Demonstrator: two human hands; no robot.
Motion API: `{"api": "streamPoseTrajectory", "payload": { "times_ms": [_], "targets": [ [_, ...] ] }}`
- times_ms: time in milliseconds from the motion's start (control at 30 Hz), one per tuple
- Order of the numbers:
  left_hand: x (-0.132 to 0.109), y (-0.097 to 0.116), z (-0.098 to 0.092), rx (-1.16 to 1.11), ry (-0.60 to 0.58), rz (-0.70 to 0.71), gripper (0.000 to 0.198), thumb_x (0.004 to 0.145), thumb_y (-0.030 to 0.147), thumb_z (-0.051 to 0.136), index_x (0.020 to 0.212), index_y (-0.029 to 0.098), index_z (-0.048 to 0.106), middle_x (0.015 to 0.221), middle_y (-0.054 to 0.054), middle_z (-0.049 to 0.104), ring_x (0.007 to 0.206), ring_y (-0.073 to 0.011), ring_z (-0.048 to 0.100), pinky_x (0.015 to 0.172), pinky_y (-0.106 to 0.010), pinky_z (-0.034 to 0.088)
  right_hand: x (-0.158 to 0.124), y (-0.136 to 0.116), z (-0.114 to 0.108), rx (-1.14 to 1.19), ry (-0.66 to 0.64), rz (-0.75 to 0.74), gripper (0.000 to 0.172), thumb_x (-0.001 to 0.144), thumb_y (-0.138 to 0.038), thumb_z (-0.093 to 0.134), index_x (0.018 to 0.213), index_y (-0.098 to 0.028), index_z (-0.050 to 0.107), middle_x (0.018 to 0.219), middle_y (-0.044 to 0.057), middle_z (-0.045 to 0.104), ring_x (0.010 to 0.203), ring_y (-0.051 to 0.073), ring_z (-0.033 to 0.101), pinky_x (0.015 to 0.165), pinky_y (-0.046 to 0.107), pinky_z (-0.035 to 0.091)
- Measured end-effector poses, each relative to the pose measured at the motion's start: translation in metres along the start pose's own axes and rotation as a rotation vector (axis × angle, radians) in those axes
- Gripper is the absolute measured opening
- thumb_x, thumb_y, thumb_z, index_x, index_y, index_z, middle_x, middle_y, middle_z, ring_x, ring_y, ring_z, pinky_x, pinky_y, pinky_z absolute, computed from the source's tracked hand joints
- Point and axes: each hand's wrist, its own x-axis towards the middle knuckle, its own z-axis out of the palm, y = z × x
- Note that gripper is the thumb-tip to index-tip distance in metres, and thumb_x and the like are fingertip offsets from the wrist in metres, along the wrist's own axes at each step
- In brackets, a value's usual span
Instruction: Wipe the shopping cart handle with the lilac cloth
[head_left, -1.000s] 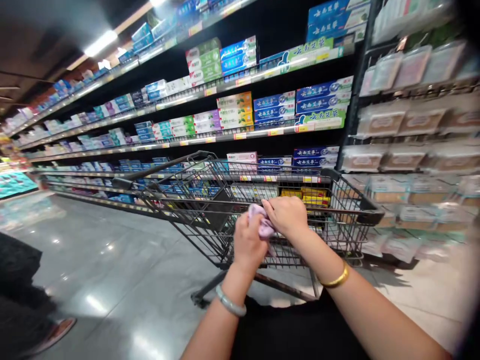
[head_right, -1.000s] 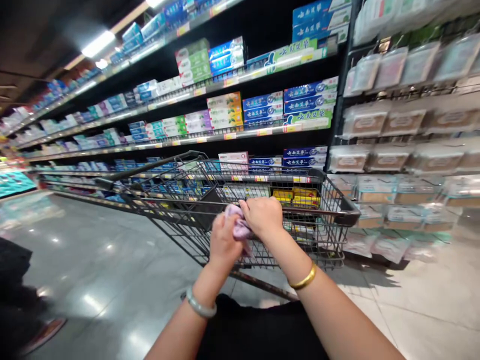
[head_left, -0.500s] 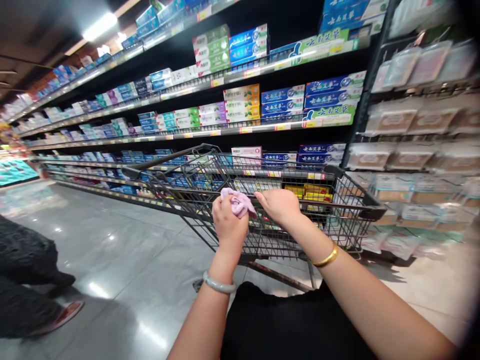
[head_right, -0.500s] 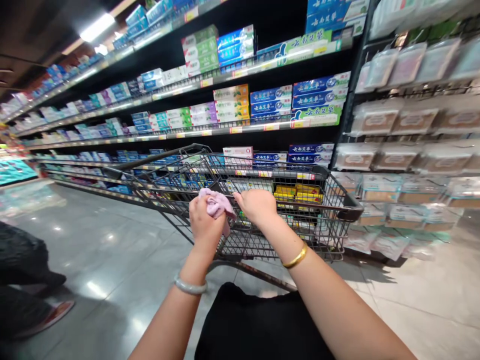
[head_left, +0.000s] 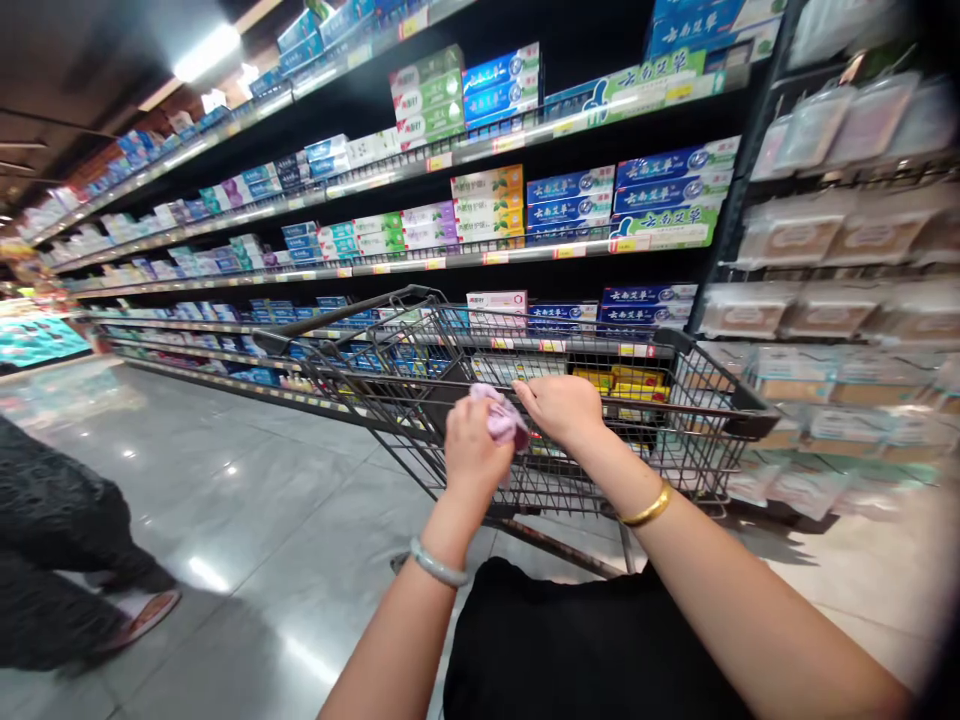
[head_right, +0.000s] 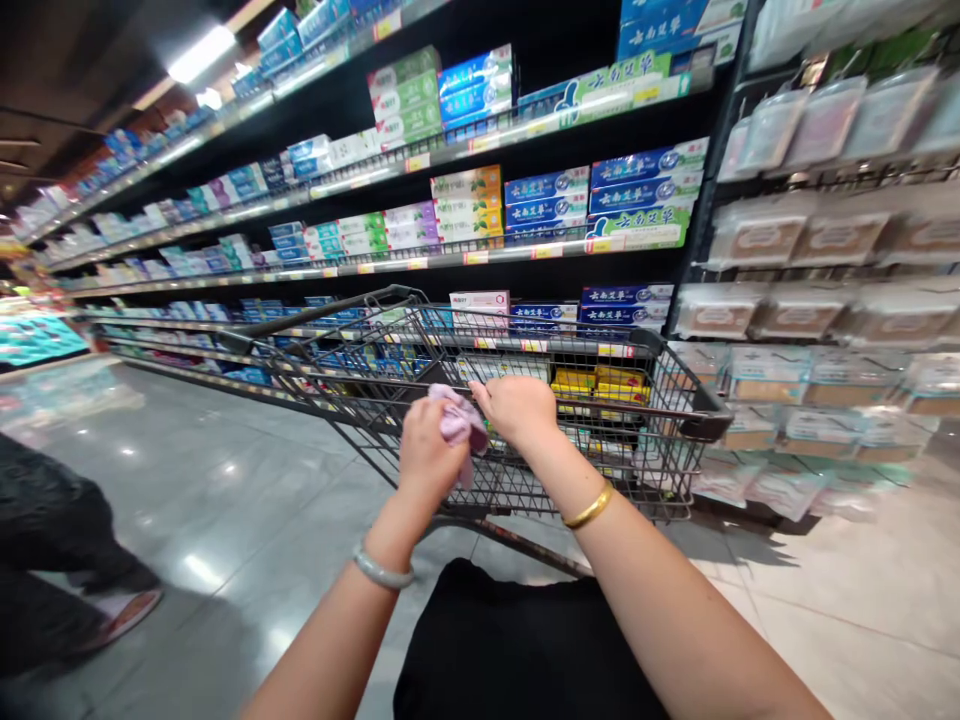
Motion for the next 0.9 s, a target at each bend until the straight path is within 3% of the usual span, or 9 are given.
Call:
{"api": "streamPoseTrajectory", "payload": {
  "times_ms": [100,233,367,600,767,900],
  "targets": [
    [-0.006,-0.001,0.002,0.010,-0.016,0.003,0.036,0.068,0.015,0.070,0.103,0.024,0.066,0.111,-0.007,0.064,0.105,-0.0250,0.060,0.096,-0.038,0.052,0.000,0.001,0.001,0.000,0.006,-0.001,0.068,0.106,-0.054,0.023,0.092,-0.020,0.081,0.094,0.011,0.080,0.086,0.022,0.073,0.069,0.028,0.041],
    [0.015,-0.030,-0.013,0.055,0.139,-0.151,0.039,0.074,0.021,0.067,0.113,0.019,0.061,0.115,-0.012,0.060,0.111,-0.0280,0.059,0.101,-0.044,0.050,0.001,0.001,-0.002,-0.004,-0.005,-0.023,0.069,0.106,-0.056,0.024,0.089,-0.020,0.081,0.094,0.011,0.080,0.085,0.021,0.073,0.067,0.027,0.039],
    [0.025,-0.050,-0.024,0.077,0.210,-0.207,0.042,0.074,0.022,0.066,0.115,0.018,0.058,0.116,-0.013,0.060,0.115,-0.0300,0.057,0.104,-0.047,0.048,-0.001,-0.002,-0.007,-0.008,-0.022,-0.035,0.070,0.105,-0.058,0.023,0.089,-0.022,0.081,0.092,0.010,0.080,0.083,0.021,0.072,0.065,0.028,0.038],
    [-0.011,-0.031,-0.021,0.063,0.118,-0.041,0.032,0.075,0.022,0.067,0.107,0.021,0.064,0.112,-0.011,0.062,0.109,-0.0282,0.059,0.098,-0.043,0.051,-0.016,0.001,-0.013,-0.009,0.007,-0.059,0.068,0.105,-0.058,0.025,0.084,-0.024,0.080,0.086,0.007,0.079,0.077,0.019,0.070,0.060,0.028,0.029],
    [-0.011,-0.043,-0.046,0.101,0.218,-0.051,0.035,0.077,0.020,0.065,0.112,0.019,0.060,0.112,-0.012,0.061,0.114,-0.0301,0.055,0.102,-0.045,0.048,-0.030,0.010,-0.019,-0.031,-0.004,-0.058,0.069,0.105,-0.059,0.025,0.077,-0.024,0.078,0.083,0.005,0.078,0.073,0.018,0.067,0.058,0.030,0.020],
    [-0.026,-0.026,-0.048,0.111,0.234,-0.003,0.029,0.080,0.021,0.065,0.108,0.019,0.060,0.109,-0.012,0.060,0.110,-0.0292,0.056,0.099,-0.044,0.048,-0.038,0.016,-0.020,-0.024,-0.009,-0.072,0.070,0.105,-0.060,0.024,0.076,-0.024,0.076,0.084,0.003,0.078,0.074,0.017,0.067,0.057,0.030,0.016]
  ]
}}
